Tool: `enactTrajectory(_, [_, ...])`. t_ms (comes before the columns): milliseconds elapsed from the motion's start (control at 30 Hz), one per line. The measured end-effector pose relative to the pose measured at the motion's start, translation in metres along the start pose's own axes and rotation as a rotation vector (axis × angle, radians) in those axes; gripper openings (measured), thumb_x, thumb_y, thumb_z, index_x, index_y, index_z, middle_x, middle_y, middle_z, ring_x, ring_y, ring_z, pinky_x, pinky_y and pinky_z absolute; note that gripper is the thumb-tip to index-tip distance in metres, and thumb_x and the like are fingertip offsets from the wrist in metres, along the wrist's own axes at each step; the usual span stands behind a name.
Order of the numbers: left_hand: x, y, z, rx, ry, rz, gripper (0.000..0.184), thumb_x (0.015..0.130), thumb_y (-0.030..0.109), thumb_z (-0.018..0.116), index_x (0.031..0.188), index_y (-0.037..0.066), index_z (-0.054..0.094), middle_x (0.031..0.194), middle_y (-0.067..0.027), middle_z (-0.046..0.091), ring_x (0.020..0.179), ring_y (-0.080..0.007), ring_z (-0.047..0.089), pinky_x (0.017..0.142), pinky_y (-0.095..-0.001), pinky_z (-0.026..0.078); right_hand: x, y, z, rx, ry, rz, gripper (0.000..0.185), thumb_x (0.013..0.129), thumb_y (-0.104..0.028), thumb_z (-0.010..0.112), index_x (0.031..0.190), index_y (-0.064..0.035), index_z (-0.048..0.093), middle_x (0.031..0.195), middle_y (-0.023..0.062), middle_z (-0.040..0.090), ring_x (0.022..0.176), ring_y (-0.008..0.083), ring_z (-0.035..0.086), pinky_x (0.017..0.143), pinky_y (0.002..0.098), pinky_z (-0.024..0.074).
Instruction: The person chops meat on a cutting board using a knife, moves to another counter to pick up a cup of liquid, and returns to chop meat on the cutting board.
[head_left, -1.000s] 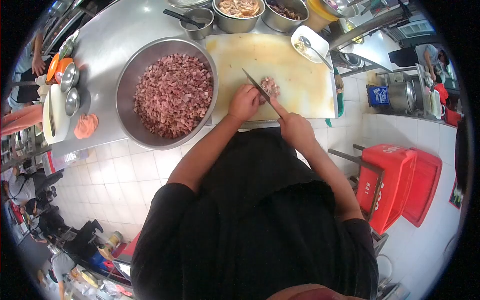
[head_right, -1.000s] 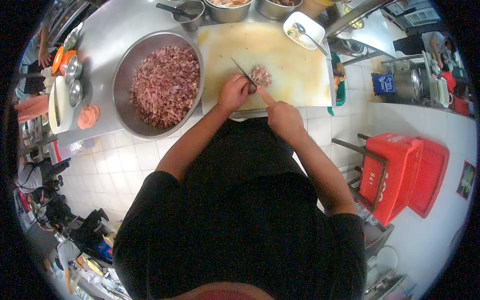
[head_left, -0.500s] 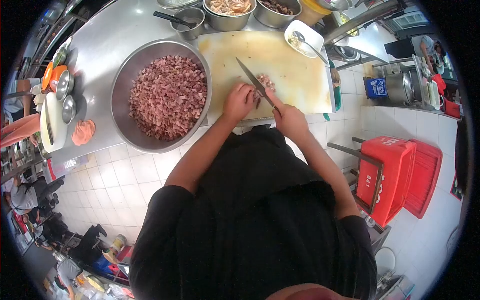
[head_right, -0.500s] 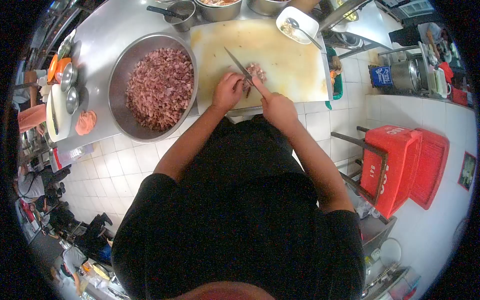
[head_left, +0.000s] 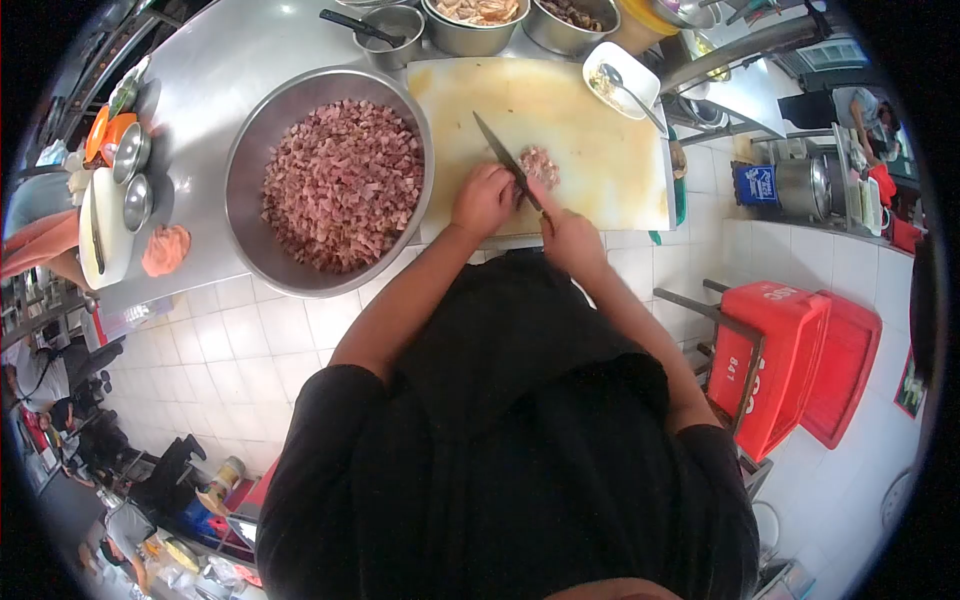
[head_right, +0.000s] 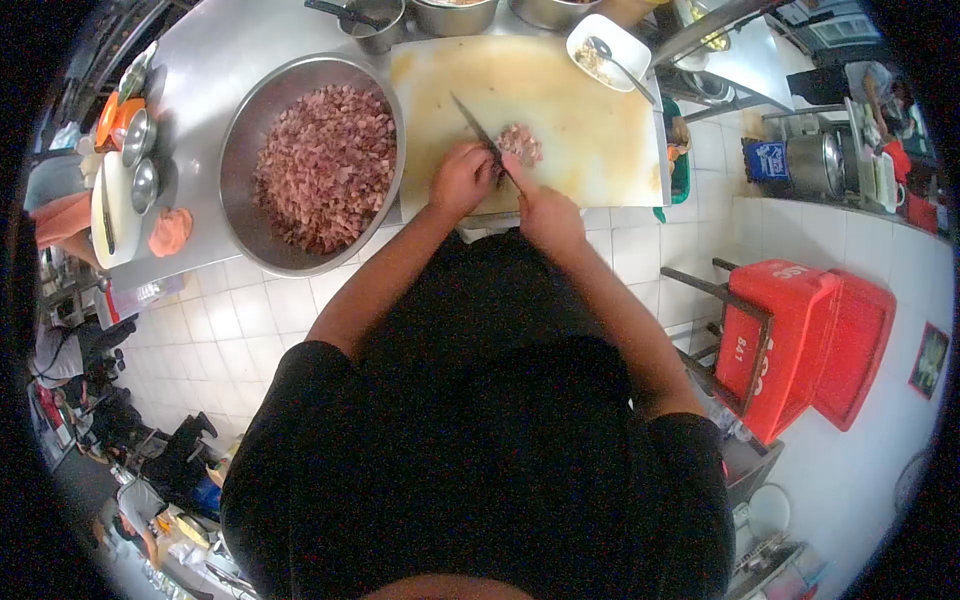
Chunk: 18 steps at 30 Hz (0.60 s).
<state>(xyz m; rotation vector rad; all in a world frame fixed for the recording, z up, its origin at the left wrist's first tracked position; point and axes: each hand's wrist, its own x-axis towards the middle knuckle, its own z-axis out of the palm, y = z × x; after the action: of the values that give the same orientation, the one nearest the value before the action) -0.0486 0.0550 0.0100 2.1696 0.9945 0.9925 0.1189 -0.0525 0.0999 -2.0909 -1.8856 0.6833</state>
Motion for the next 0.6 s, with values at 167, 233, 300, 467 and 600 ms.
enactTrajectory(167, [-0.002,0.008,-0.005,-0.1,0.075,-0.025,0.008,0.089,0.007,0.068,0.096,0.003,0.069,0.097,-0.0176,0.069,0.096,-0.0417,0.066,0.084,-0.049,0.055,-0.011,-0.017,-0.031,-0.067,-0.104,0.05,0.074,0.099,-0.014,0.06,0.164,-0.0365,0.032,0.087,0.0273,0.071,0.082,0.0468,0.071,0.076,0.0578,0.0553])
enactTrajectory(233, [-0.003,0.007,-0.005,-0.13,0.116,-0.006,0.007,0.088,0.006,0.069,0.095,0.003,0.069,0.095,-0.0173,0.069,0.096,-0.0416,0.066,0.085,-0.0491,0.054,-0.021,-0.023,-0.04,-0.128,-0.212,0.073,0.077,0.102,-0.017,0.059,0.167,-0.0385,0.024,0.092,0.0265,0.072,0.085,0.0445,0.072,0.078,0.0572,0.0568])
enactTrajectory(300, [-0.003,0.004,-0.005,-0.084,0.063,0.014,0.007,0.086,0.004,0.069,0.093,0.002,0.069,0.095,-0.0175,0.069,0.096,-0.0413,0.066,0.085,-0.0489,0.054,-0.025,-0.034,-0.051,-0.173,-0.247,0.106,0.076,0.102,-0.017,0.058,0.167,-0.0386,0.024,0.091,0.0267,0.072,0.085,0.0444,0.072,0.078,0.0573,0.0569])
enactTrajectory(467, [-0.003,0.001,-0.005,-0.02,0.086,0.067,0.006,0.083,0.0,0.068,0.088,0.003,0.066,0.094,-0.0149,0.067,0.093,-0.0388,0.064,0.082,-0.049,0.053,-0.02,-0.027,-0.028,-0.108,-0.174,0.071,0.074,0.103,-0.016,0.056,0.166,-0.0383,0.026,0.09,0.0282,0.072,0.084,0.0464,0.071,0.078,0.0582,0.0565])
enactTrajectory(600, [-0.001,-0.004,0.0,-0.022,0.115,0.063,0.008,0.084,0.0,0.067,0.091,0.003,0.068,0.095,-0.0148,0.068,0.095,-0.0379,0.066,0.083,-0.0478,0.054,0.004,-0.003,0.007,0.026,-0.045,0.021,0.074,0.101,-0.015,0.057,0.165,-0.0375,0.028,0.09,0.029,0.071,0.084,0.0487,0.07,0.079,0.0593,0.0555])
